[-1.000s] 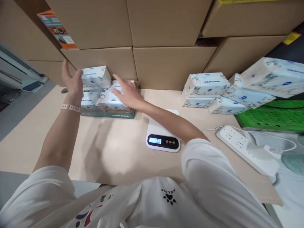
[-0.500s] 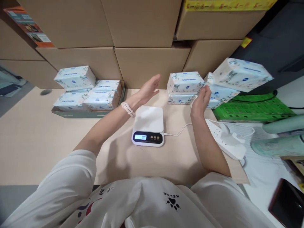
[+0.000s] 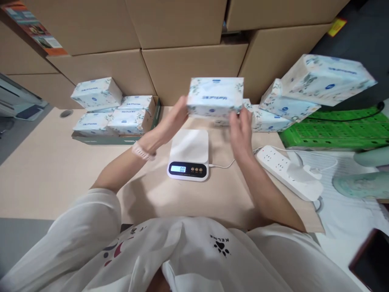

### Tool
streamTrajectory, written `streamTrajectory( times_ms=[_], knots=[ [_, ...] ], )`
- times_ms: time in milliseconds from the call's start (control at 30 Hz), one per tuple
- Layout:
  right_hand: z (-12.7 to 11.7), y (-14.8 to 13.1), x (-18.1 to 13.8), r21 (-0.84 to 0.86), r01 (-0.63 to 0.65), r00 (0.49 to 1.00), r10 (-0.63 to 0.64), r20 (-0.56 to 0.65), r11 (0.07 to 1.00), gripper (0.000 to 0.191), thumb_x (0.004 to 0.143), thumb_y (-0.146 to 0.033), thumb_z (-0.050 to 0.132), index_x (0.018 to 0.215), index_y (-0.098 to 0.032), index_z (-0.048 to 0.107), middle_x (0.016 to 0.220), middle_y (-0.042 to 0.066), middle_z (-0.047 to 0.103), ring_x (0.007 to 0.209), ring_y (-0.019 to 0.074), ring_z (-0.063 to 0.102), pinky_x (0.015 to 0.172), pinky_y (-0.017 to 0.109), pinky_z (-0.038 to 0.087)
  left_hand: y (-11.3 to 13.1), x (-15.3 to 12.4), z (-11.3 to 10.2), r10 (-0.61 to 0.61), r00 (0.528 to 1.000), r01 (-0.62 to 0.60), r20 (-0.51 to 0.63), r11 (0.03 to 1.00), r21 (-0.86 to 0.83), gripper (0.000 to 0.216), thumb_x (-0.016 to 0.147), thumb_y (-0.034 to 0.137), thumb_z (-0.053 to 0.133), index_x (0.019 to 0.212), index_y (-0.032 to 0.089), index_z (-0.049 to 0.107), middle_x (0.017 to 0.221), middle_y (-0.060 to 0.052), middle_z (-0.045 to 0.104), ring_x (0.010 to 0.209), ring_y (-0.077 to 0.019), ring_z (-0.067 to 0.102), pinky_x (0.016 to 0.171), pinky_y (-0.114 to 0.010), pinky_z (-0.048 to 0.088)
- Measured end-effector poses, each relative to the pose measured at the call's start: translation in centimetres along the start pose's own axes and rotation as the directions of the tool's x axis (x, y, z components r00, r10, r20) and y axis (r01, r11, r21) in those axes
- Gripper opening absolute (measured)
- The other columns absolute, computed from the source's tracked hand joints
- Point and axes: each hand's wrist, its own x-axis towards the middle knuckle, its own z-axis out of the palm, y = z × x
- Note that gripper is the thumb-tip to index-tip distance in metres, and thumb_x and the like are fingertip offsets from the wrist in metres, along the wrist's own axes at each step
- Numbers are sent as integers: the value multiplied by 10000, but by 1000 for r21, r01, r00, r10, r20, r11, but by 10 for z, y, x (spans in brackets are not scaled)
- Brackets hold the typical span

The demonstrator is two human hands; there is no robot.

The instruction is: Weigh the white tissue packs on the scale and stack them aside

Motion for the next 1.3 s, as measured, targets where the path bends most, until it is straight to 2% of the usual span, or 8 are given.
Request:
streamTrajectory(
  times_ms=[167,400,567,733,800,967,1100,1300],
  knots=[
    [10,-30,-88,0,-31,972,30,232,1000,654,1003,-741,409,1520,-368,557,1562,80,530,1556,266,443,1358,539,345,14,-110,-28,-91,995,91,37,996,11,615,1034,654,540,1564,345,573,1754,88,377,1719,-222,102,1420,-353,89],
    [25,-5,-112,11,-144,952,135,276,990,653,1003,-732,410,1483,-334,603,1525,92,576,1513,265,488,1342,546,367,-15,-138,-42,-157,988,156,11,984,81,685,1047,696,452,1639,353,474,1772,68,335,1722,-231,85,1422,-376,108],
    [20,6,-108,85,-168,986,166,31,982,602,997,-703,450,1387,-300,668,1403,96,677,1303,262,640,1244,565,454,-27,-153,-53,-72,970,111,-233,981,158,595,1056,633,500,1594,382,528,1805,78,233,1718,-222,114,1408,-359,149],
    [13,21,-91,293,-234,906,317,-279,927,578,970,-689,445,1301,-277,679,1276,91,709,1172,260,704,1213,585,472,-30,-160,-58,-73,931,55,-358,997,-60,580,1035,645,512,1504,326,634,1764,10,366,1697,-208,223,1395,-363,222],
    [7,28,-85,399,-295,888,403,-222,868,618,956,-725,398,1307,-293,666,1324,102,694,1237,279,702,1227,604,461,-25,-156,-60,-179,924,103,-338,967,-233,632,1044,676,432,1469,270,666,1734,-29,428,1683,-221,272,1393,-392,251],
    [-20,43,-72,528,-437,892,426,152,728,755,901,-850,284,1308,-353,681,1524,92,622,1501,327,557,1267,657,428,-13,-144,-72,-422,849,186,-318,802,-567,813,1064,702,288,1572,119,542,1602,-152,587,1591,-267,463,1332,-467,397],
    [-32,45,-69,534,-471,882,374,287,702,755,896,-864,256,1301,-407,701,1583,33,591,1571,300,484,1314,642,388,-13,-140,-80,-438,816,144,-379,788,-599,852,1076,682,231,1634,72,436,1641,-168,535,1550,-265,521,1306,-442,428],
    [-27,35,-71,472,-470,878,342,334,746,841,913,-870,167,1439,-412,636,1638,12,555,1600,296,450,1320,648,372,-16,-143,-83,-388,845,138,-368,823,-551,807,1071,675,285,1626,119,468,1614,-143,575,1553,-249,518,1323,-437,406]
  ],
)
